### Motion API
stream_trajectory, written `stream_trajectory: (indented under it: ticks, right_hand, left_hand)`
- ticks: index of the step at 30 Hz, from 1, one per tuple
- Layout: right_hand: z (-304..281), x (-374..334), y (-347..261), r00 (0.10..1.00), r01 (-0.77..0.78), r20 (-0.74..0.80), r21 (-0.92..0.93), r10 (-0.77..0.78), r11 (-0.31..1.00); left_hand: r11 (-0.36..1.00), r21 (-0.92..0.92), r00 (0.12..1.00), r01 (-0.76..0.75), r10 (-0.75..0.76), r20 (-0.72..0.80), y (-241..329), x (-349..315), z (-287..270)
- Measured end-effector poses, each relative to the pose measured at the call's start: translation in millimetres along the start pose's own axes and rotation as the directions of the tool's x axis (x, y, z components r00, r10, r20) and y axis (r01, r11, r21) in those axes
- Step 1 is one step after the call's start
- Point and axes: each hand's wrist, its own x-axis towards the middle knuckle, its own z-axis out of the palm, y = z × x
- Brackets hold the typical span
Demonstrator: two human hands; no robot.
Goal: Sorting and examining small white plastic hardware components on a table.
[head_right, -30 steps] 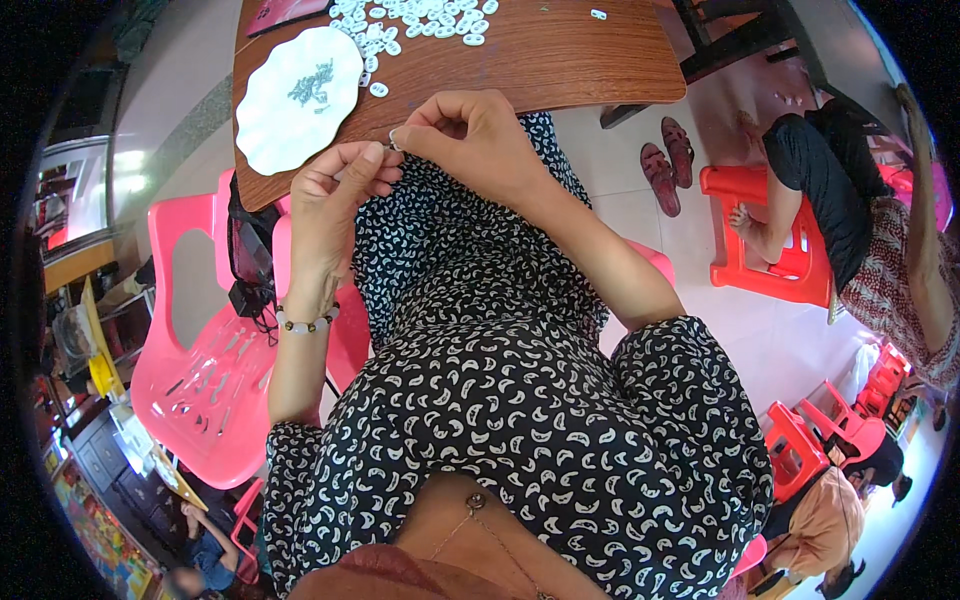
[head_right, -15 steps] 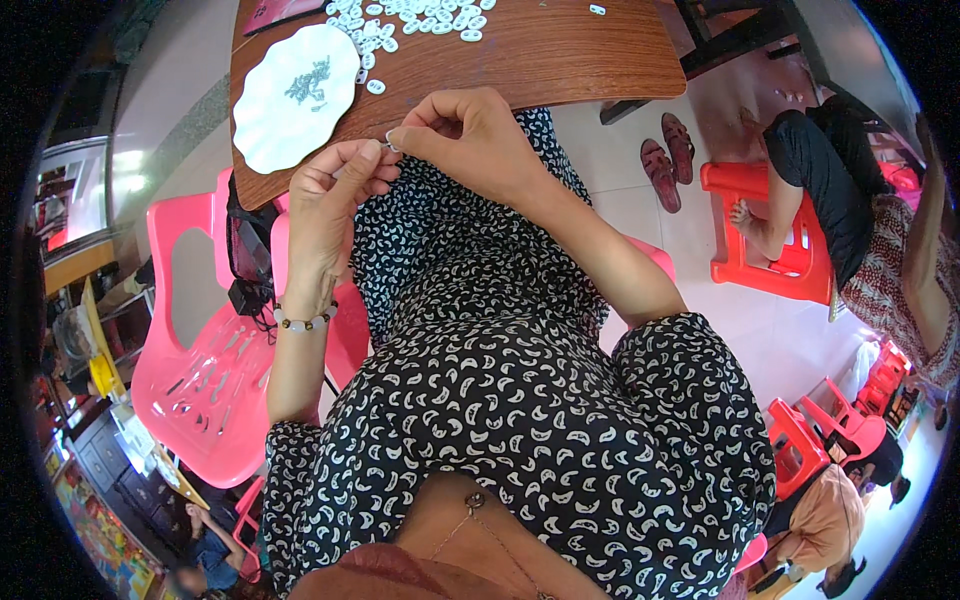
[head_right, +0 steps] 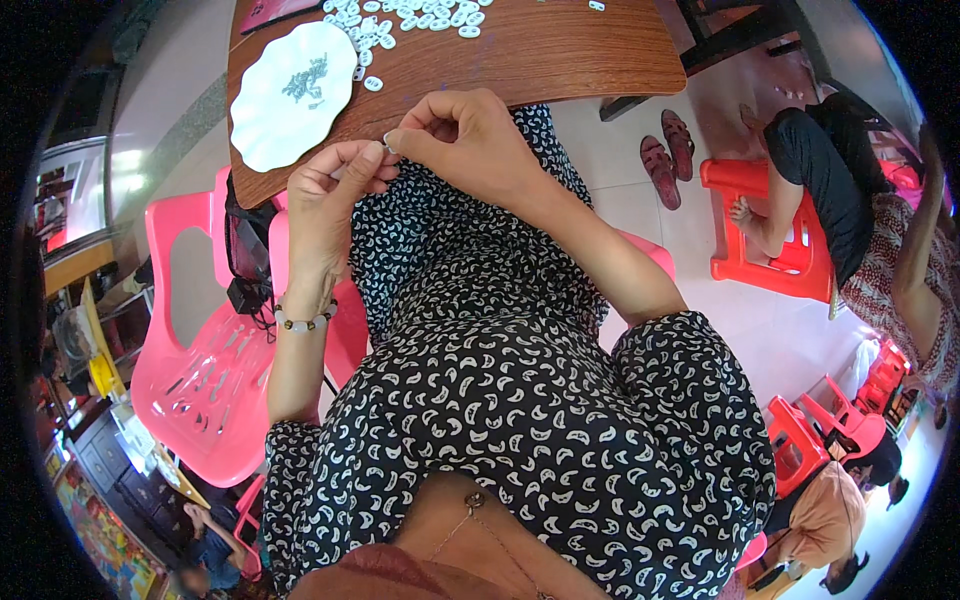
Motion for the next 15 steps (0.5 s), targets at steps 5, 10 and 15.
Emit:
stream_trajectory:
  ticks: [5,10,15]
  right_hand:
    - [1.4,-1.1,-2.4,1.000,0.025,-0.016,-0.036,-0.026,0.999]
    - [1.7,-1.4,-1.3,1.000,0.030,0.001,-0.038,-0.030,0.999]
    - [2.3,-1.5,2.2,0.999,0.039,0.008,-0.042,-0.039,0.998]
  left_hand:
    - [1.000,0.015,1.000,-0.008,0.009,-0.010,-0.6,-0.3,1.7]
    - [1.000,0.014,1.000,-0.019,0.020,-0.014,-0.6,-0.4,1.6]
    - [1.000,0.022,1.000,-0.022,0.022,-0.012,-3.9,0.6,1.3]
